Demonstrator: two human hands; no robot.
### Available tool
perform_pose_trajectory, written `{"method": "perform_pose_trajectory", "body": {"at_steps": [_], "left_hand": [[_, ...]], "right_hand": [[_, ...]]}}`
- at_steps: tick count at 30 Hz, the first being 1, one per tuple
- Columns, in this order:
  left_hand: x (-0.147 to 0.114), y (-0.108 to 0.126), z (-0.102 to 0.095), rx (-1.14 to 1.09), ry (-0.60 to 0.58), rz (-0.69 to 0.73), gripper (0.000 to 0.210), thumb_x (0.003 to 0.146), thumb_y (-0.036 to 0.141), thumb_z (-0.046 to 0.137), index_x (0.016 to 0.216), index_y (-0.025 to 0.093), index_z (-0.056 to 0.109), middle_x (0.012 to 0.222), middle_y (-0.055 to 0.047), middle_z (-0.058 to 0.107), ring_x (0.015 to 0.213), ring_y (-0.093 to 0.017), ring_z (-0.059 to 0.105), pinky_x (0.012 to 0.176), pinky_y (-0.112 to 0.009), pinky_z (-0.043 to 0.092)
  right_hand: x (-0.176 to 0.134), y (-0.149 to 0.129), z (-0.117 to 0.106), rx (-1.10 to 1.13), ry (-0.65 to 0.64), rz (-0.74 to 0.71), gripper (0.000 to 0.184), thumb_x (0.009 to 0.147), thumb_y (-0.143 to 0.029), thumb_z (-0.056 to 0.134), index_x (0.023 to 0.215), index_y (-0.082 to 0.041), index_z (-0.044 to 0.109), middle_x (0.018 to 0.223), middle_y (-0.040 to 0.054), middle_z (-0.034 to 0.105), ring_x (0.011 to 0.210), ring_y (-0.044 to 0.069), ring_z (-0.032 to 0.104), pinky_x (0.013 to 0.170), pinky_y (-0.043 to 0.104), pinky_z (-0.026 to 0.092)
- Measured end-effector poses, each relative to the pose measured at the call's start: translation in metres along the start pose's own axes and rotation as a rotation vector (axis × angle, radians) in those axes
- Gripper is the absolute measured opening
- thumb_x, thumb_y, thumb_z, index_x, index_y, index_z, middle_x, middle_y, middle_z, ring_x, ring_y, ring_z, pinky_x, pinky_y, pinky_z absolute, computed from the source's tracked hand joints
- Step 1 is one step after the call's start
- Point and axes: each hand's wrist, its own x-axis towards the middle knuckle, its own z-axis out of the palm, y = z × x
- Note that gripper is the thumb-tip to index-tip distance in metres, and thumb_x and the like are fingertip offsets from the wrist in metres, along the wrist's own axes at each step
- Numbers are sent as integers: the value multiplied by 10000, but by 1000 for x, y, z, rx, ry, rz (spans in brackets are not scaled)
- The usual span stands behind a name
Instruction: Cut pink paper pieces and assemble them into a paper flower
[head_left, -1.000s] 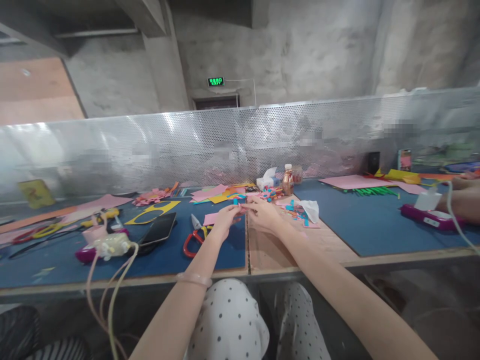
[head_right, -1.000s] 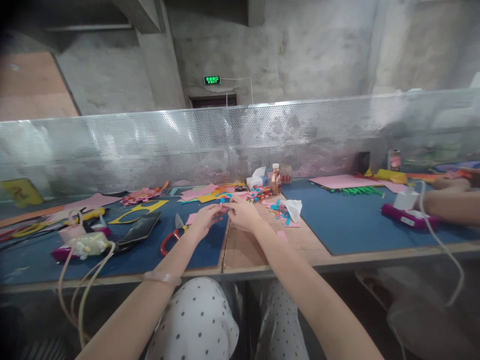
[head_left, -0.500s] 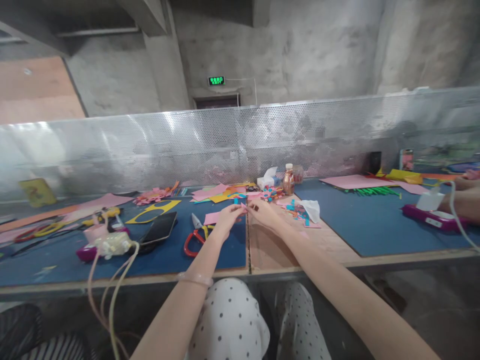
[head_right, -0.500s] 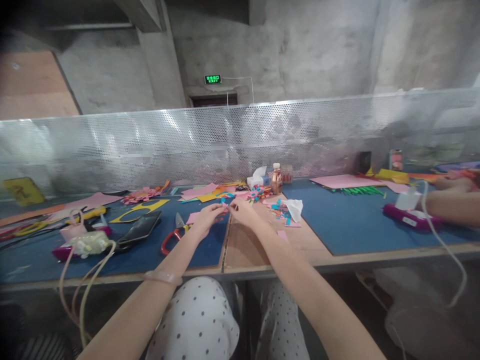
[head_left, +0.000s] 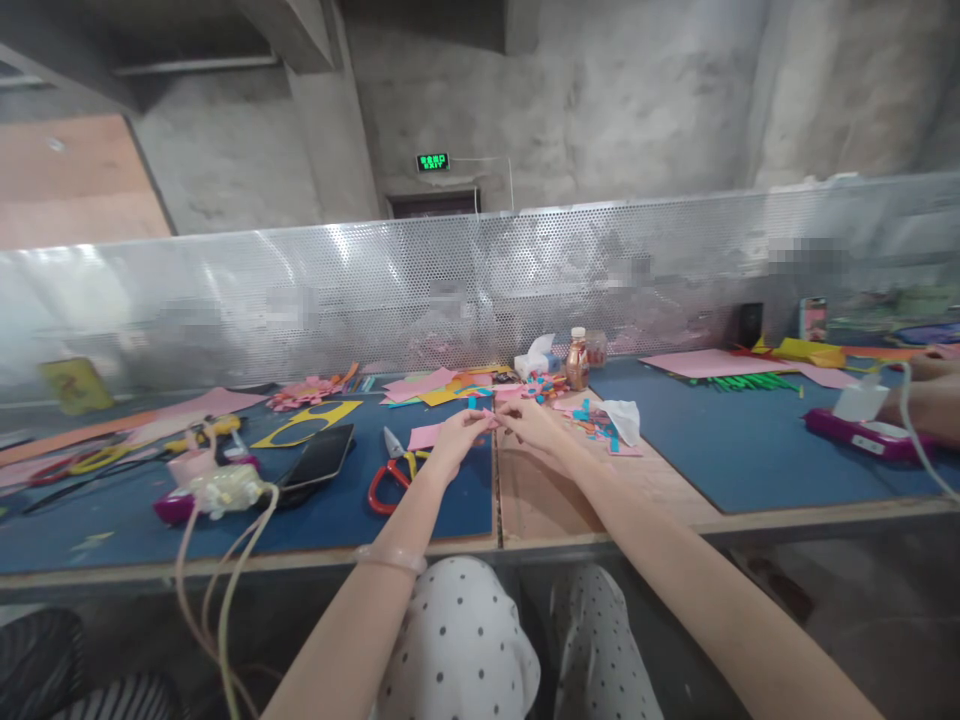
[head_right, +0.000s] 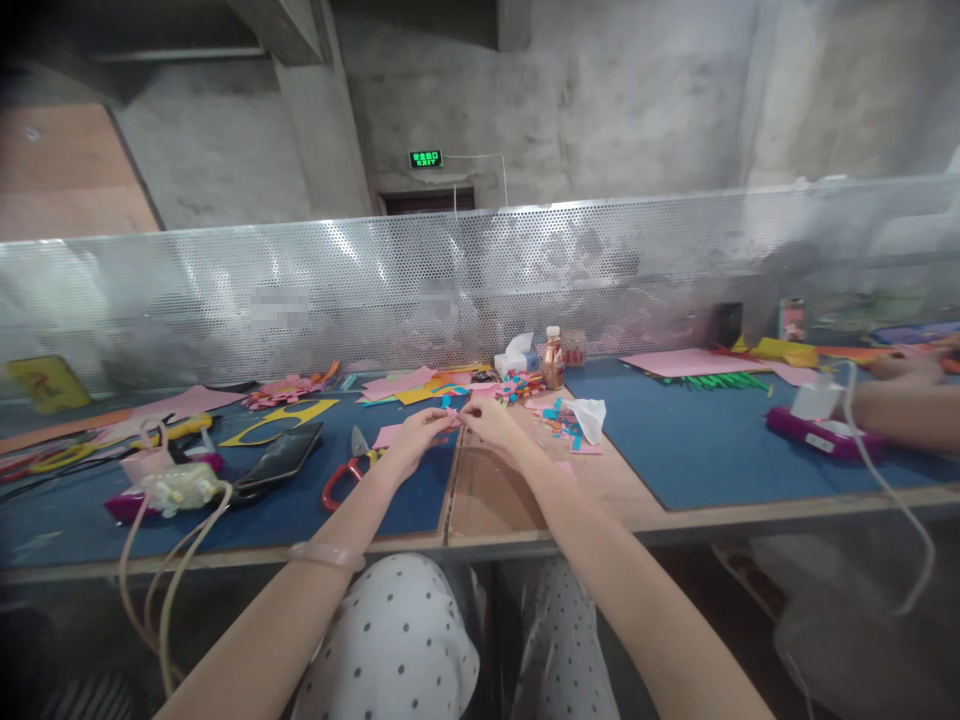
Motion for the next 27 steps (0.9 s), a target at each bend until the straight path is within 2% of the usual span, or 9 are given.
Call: {"method": "perform_pose_trajectory", "body": {"at_steps": [3, 12, 27], "left_hand": [[1, -2, -1, 3, -19, 7, 306, 609, 380, 683, 814, 162, 621, 876, -74, 668, 847, -195, 611, 660, -262, 438], [-1, -1, 1, 55, -45, 33, 245, 649, 340, 647, 812, 159, 632, 875, -68, 672, 834, -177, 612, 687, -264, 446], [2, -7, 0, 41, -101, 39, 325, 609, 369, 680, 829, 134, 639, 885, -81, 670, 828, -178, 607, 725, -285, 437]], "right_hand": [[-1, -2, 0, 4, -3, 8, 199, 797, -219, 479, 695, -118, 618, 567, -13, 525, 486, 65, 448, 473, 177, 342], [0, -2, 7, -6, 99, 31, 192, 794, -252, 500, 678, -130, 593, 610, -4, 548, 558, 85, 470, 534, 198, 367], [2, 5, 8, 60, 39, 38, 163, 790, -198, 483, 694, -124, 591, 622, -3, 553, 487, 65, 437, 471, 186, 343]]}}
